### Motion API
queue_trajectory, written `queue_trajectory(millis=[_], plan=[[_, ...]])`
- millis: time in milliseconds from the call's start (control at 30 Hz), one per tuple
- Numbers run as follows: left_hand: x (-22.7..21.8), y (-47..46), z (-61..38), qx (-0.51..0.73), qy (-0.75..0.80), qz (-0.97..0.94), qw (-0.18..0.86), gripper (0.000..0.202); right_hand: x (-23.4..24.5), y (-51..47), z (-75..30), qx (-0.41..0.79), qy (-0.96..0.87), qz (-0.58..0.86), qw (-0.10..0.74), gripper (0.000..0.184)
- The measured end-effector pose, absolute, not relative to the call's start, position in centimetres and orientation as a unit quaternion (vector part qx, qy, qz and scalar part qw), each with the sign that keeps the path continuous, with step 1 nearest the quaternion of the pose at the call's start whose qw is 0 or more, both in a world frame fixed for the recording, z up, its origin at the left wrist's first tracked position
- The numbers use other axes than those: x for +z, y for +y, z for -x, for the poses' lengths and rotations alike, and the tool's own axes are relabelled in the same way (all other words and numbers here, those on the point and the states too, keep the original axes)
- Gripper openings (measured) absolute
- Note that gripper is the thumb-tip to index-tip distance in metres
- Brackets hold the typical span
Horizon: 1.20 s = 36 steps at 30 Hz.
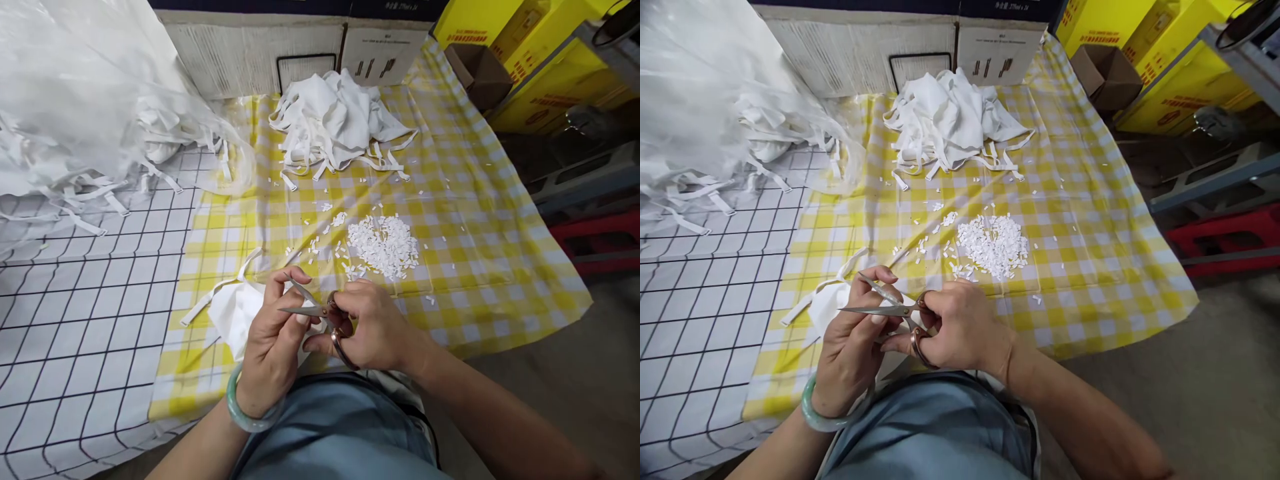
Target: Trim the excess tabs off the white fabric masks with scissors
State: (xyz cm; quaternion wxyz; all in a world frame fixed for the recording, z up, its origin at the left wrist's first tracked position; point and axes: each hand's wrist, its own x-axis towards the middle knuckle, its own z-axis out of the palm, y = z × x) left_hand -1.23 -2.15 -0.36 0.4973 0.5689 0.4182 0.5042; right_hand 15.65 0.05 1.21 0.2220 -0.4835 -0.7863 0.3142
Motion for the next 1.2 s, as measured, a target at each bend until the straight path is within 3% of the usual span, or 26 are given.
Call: queue_trajectory(millis=[367,567,667,733,767,800,867,967,1067,1133,1200], plan=[[-1.4,-0.2,-2.9,0.409,0.403,-0.588,0.57,0.034,-0.9,-2.3,-20.3,0.325,-0.679,0.641,0.15,0.048],[-0.4,-0.6,0.8,0.374,0.423,-0.587,0.579,0.033,0.2,-1.7,-22.2,0.327,-0.641,0.666,0.199,0.04],[0.4,-1.9,6.6,0.382,0.501,-0.599,0.493,0.029,0.2,-1.0,-19.6,0.3,-0.734,0.568,0.221,0.049],[0.1,-3.4,10.2,0.358,0.568,-0.628,0.393,0.012,-0.7,-1.1,-16.1,0.319,-0.79,0.472,0.226,0.058],[-0.3,-4.2,11.5,0.329,0.589,-0.646,0.357,0.018,-1.2,-1.2,-14.1,0.329,-0.809,0.43,0.228,0.059],[-0.7,-5.0,12.5,0.296,0.597,-0.666,0.335,0.036,-1.7,-1.3,-12.1,0.341,-0.822,0.398,0.222,0.054],[-1.4,-5.6,13.3,0.253,0.58,-0.703,0.323,0.06,-2.3,-1.2,-8.7,0.363,-0.822,0.379,0.222,0.032],[0.3,-3.3,12.3,0.272,0.532,-0.735,0.32,0.035,-0.7,1.4,-6.8,0.407,-0.784,0.364,0.294,0.026],[6.0,3.3,9.5,0.372,0.486,-0.75,0.253,0.008,4.4,7.5,-8.3,0.409,-0.72,0.355,0.434,0.019],[10.3,9.4,7.0,0.452,0.454,-0.748,0.174,0.011,8.7,13.0,-10.7,0.362,-0.682,0.38,0.51,0.018],[13.2,15.3,4.3,0.492,0.431,-0.743,0.142,0.029,12.4,18.6,-13.6,0.272,-0.664,0.436,0.544,0.02]])
